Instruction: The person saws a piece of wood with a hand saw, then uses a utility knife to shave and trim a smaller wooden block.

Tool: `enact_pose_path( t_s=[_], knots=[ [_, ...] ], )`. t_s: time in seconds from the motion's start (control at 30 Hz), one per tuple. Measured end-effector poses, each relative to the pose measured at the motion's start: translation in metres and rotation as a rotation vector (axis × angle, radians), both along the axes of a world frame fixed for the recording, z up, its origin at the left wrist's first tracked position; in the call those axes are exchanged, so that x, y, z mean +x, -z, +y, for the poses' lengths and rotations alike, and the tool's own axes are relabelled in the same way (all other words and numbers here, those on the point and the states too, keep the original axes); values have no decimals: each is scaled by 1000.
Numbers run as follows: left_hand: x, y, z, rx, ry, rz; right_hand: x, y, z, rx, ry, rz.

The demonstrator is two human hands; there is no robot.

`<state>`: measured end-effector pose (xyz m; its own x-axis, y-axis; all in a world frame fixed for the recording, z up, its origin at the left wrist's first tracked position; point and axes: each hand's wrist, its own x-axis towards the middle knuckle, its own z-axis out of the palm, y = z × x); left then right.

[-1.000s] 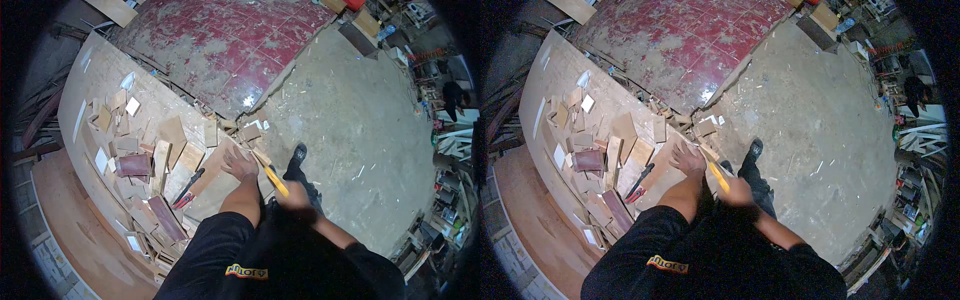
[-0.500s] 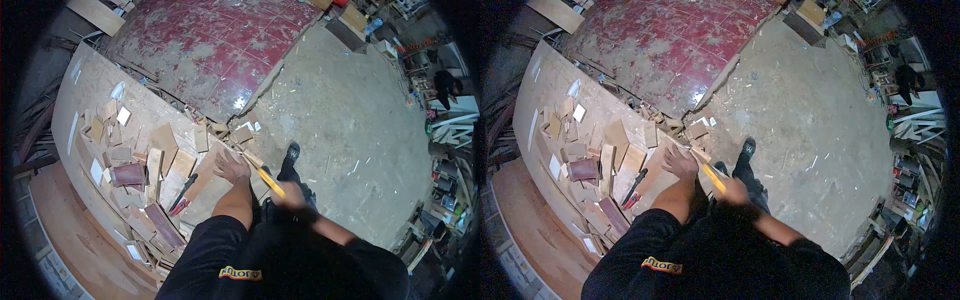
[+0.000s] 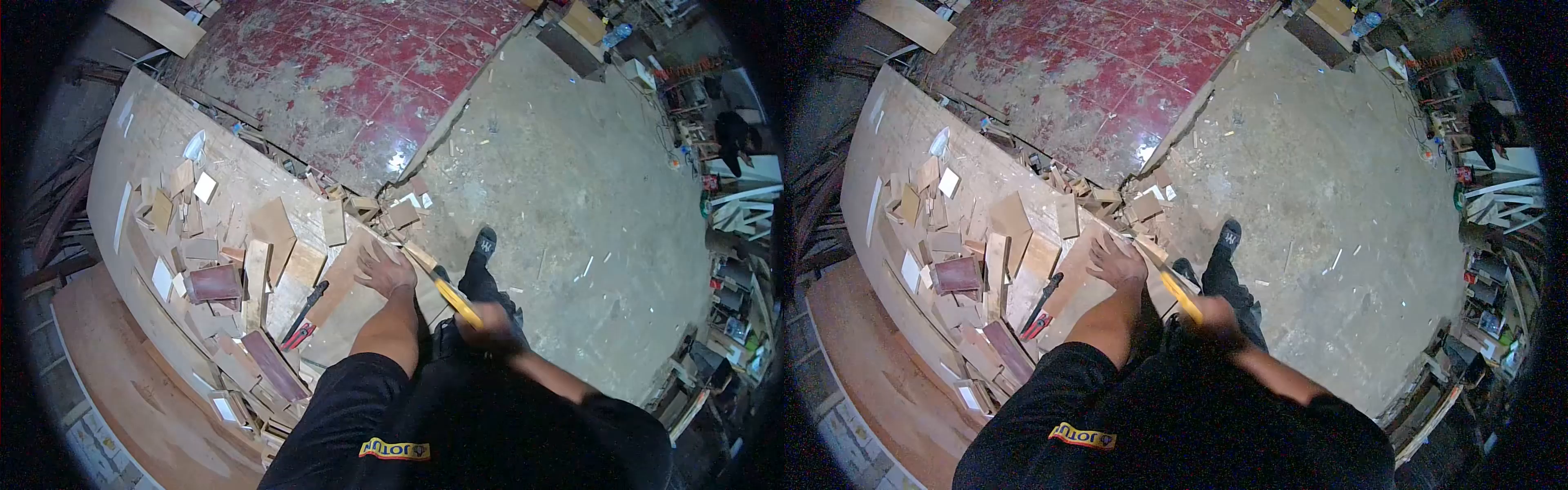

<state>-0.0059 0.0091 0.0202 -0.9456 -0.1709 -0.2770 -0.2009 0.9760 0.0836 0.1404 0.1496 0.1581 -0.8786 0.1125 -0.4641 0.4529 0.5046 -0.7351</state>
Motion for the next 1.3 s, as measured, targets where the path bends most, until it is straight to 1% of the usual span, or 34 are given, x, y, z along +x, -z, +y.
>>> enact_pose_path(
  t_s=[0.03,0.07,0.1,0.13,0.17,0.23,0.27,0.3,0.33,0.37,0.43,0.47,0.5,0.53,0.6,0.63,0.7,0.73,0.8,0.87,0.9,0.97,1.0,1.03,1.07,1.13,1.23,1.27,1.3],
  knots=[
    [-1,1,0,4,-12,-19,-18,9,-5,-11,-24,-114],
    [0,3,0,7,-24,-39,-30,6,-13,-12,-25,-115],
    [-1,6,1,6,-26,-39,-42,1,-21,9,32,-82],
    [0,9,0,16,-23,-2,-45,-3,-25,29,92,-54],
    [4,10,-2,25,-11,28,-35,0,-23,25,102,-63],
    [5,1,1,24,-10,15,-18,0,-9,-78,-46,13],
    [1,-1,2,17,-25,12,-8,-11,-5,-76,-42,19],
    [-1,-1,1,14,-25,11,-2,-49,-4,-28,-22,-79],
    [0,1,1,12,-20,7,4,-70,-3,19,-1,-182],
    [1,2,1,13,-18,1,9,-73,0,17,-2,-189],
    [3,5,1,11,-12,30,12,-73,5,82,-68,-349],
    [3,6,1,8,4,65,11,-52,1,79,-70,-348],
    [4,7,-1,4,4,65,8,-14,-6,91,-50,-195],
    [3,8,-1,7,7,76,-1,8,-11,105,-30,-41],
    [3,10,-1,10,9,91,-41,-2,-21,44,68,-19],
    [2,11,-1,8,2,72,-40,-5,-20,45,69,-16],
    [4,9,-1,6,6,55,-37,-10,-20,-53,173,22],
    [5,6,-2,12,-2,40,-28,-6,-19,-53,179,32],
    [0,5,2,27,-16,41,4,6,-9,-52,37,220],
    [3,5,0,16,-10,23,18,-43,-4,29,68,184],
    [4,6,0,16,-6,21,23,-58,-3,29,72,182],
    [3,9,0,9,2,58,24,-74,0,93,15,-327],
    [3,9,0,6,-3,58,23,-48,-1,91,9,-326],
    [3,10,0,8,-2,46,22,0,-4,69,-12,-117],
    [4,10,-1,8,1,33,19,26,-4,45,-30,91],
    [3,5,0,0,-6,12,-33,18,-13,-24,137,-81],
    [1,4,1,-8,-12,-6,-54,12,-18,-14,117,-111],
    [2,4,0,-14,-4,-10,-44,11,-19,-44,87,-54],
    [1,3,1,-12,3,-5,-23,18,-20,-18,72,39]
  ],
)
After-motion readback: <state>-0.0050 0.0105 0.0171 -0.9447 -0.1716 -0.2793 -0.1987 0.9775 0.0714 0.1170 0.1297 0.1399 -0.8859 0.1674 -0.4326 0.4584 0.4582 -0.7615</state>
